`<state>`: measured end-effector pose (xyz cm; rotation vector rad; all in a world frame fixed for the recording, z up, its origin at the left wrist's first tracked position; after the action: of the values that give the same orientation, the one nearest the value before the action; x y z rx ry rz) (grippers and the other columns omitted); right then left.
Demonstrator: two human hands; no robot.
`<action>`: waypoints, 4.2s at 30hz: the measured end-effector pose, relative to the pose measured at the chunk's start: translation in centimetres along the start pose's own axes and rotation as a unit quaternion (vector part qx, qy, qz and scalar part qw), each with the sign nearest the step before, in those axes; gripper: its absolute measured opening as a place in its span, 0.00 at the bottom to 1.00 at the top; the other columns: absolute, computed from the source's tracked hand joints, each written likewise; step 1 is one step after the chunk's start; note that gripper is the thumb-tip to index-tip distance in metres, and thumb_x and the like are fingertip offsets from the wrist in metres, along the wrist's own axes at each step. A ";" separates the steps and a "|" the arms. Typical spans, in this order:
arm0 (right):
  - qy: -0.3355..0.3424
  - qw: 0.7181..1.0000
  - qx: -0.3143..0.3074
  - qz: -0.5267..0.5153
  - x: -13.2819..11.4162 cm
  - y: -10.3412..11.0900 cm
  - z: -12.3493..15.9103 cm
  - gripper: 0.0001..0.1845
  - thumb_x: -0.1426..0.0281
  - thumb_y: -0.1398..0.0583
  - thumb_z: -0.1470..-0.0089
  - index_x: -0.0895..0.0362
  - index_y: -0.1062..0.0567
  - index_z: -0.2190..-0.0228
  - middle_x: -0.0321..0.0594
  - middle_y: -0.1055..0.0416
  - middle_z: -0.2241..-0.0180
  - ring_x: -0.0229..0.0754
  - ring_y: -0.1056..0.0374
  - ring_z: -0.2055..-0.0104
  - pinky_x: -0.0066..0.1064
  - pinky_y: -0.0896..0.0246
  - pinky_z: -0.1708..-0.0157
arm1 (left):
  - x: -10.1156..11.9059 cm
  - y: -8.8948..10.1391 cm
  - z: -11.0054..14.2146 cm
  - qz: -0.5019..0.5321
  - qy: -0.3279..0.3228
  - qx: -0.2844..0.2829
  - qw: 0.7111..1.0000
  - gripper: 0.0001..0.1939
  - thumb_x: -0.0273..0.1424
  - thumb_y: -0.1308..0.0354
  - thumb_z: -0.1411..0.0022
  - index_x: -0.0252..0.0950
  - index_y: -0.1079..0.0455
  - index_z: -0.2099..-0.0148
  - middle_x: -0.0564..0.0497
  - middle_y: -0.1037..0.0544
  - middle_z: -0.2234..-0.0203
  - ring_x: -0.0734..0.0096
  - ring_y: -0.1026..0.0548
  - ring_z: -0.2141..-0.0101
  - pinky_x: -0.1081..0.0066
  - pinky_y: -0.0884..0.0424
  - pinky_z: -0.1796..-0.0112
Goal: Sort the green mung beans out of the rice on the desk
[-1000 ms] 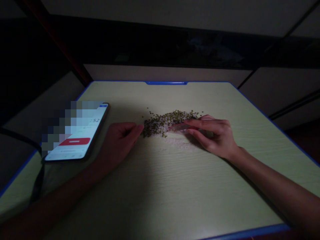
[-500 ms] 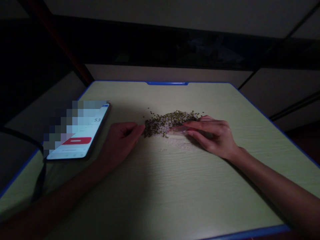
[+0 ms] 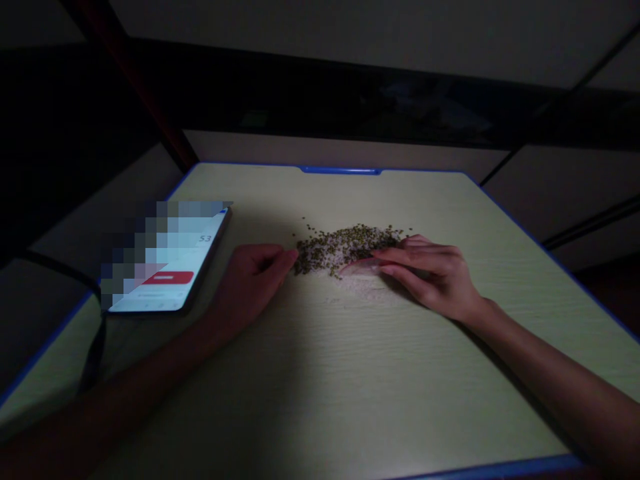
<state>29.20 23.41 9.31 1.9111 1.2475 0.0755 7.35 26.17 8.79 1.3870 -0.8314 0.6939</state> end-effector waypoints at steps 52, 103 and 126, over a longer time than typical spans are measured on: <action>-0.035 0.999 0.022 0.010 -0.1 -0.1 0.0 0.18 0.75 0.40 0.48 0.50 0.25 0.55 0.36 0.23 0.75 0.39 0.32 0.76 0.35 0.39 0.73 | -0.4 -0.1 -0.3 0.005 -0.026 -0.009 1.000 0.20 0.34 0.51 0.45 0.37 0.48 0.86 0.60 0.45 0.94 0.80 0.46 0.88 0.75 0.50 0.83; -0.014 1.000 -0.007 0.018 -0.1 -0.6 -0.2 0.13 0.75 0.40 0.48 0.58 0.23 0.59 0.40 0.23 0.74 0.40 0.32 0.74 0.34 0.39 0.71 | -0.2 -0.1 -0.1 0.002 -0.009 -0.019 1.000 0.20 0.31 0.51 0.44 0.36 0.47 0.86 0.61 0.47 0.92 0.82 0.47 0.85 0.75 0.51 0.80; -0.018 1.000 0.000 -0.021 0.0 -0.3 0.0 0.17 0.75 0.39 0.49 0.51 0.24 0.56 0.36 0.21 0.72 0.39 0.30 0.74 0.34 0.38 0.71 | -0.4 -0.2 -0.2 0.000 -0.010 -0.014 1.000 0.20 0.33 0.51 0.44 0.36 0.47 0.86 0.61 0.46 0.93 0.81 0.47 0.86 0.76 0.51 0.81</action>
<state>28.99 23.48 9.08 1.8763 1.2630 0.0192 7.35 26.34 8.37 1.3713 -0.8542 0.6658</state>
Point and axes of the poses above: each hand's wrist, its own z-axis away from the middle knuckle, its own y-axis out of the back of the hand, x = y × z, the point moved 5 cm from there along -z, towards the middle knuckle
